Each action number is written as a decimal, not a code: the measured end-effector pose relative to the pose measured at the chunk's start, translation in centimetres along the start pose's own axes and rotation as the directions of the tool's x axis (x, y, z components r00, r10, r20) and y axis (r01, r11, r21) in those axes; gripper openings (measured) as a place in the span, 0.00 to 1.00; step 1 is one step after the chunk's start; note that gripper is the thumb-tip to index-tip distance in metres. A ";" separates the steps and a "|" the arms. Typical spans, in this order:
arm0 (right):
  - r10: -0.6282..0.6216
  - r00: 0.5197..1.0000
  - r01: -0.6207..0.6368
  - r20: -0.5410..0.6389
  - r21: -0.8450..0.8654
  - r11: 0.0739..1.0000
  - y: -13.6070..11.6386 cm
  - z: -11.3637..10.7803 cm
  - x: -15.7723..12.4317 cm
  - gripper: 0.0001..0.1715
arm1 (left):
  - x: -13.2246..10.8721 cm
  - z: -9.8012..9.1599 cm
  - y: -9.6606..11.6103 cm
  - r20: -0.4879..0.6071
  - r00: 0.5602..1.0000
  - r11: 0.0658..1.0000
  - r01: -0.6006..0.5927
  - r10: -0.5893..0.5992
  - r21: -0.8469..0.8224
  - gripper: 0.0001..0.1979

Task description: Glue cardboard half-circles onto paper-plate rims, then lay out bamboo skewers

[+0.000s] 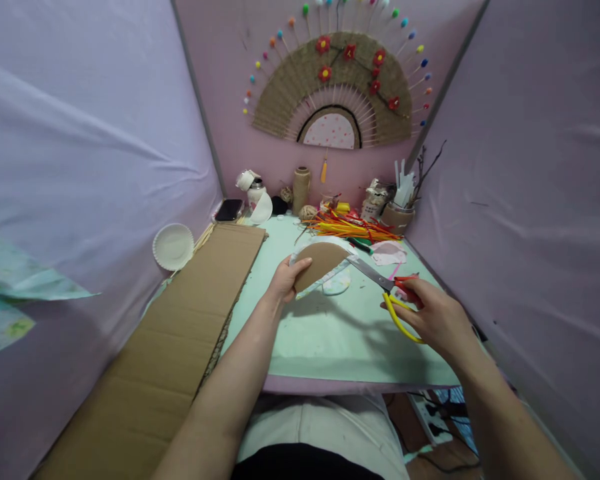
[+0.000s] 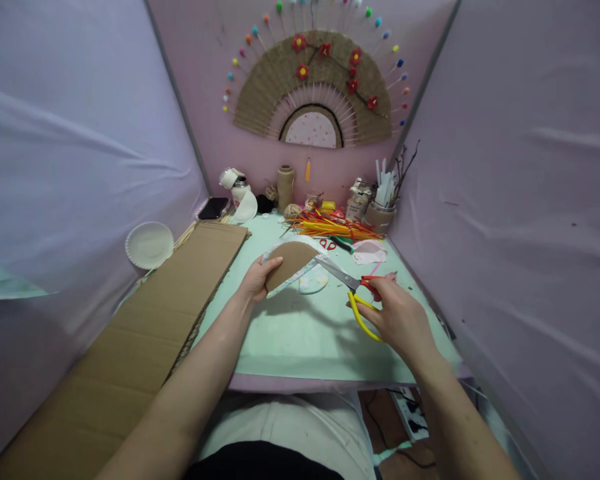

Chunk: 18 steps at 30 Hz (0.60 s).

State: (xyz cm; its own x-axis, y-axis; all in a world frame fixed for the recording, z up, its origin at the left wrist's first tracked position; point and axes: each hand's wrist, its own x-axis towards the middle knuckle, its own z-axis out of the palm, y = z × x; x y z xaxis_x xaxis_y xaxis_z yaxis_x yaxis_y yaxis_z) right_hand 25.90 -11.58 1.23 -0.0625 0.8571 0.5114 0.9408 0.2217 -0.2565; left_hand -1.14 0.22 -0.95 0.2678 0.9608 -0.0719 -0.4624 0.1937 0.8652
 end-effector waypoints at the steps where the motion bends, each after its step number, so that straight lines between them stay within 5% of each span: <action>1: 0.006 1.000 -0.006 0.005 0.000 1.000 0.0 0.0 0.0 0.28 | 0.0 0.0 0.0 0.001 1.000 1.000 0.000 0.000 0.001 0.30; 18: 0.038 0.999 -0.038 0.010 -0.013 0.999 -0.2 -0.3 -0.4 0.28 | 0.0 -0.2 -0.3 0.005 1.000 1.000 0.007 -0.007 0.011 0.29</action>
State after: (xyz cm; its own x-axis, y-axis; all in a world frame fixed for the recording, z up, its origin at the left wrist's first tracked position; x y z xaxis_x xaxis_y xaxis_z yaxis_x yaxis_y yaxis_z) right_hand 25.81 -12.14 1.34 -0.0300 0.8693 0.4933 0.9466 0.1832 -0.2653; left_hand -1.14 0.22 -1.25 0.2754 0.9584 -0.0757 -0.4514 0.1984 0.8700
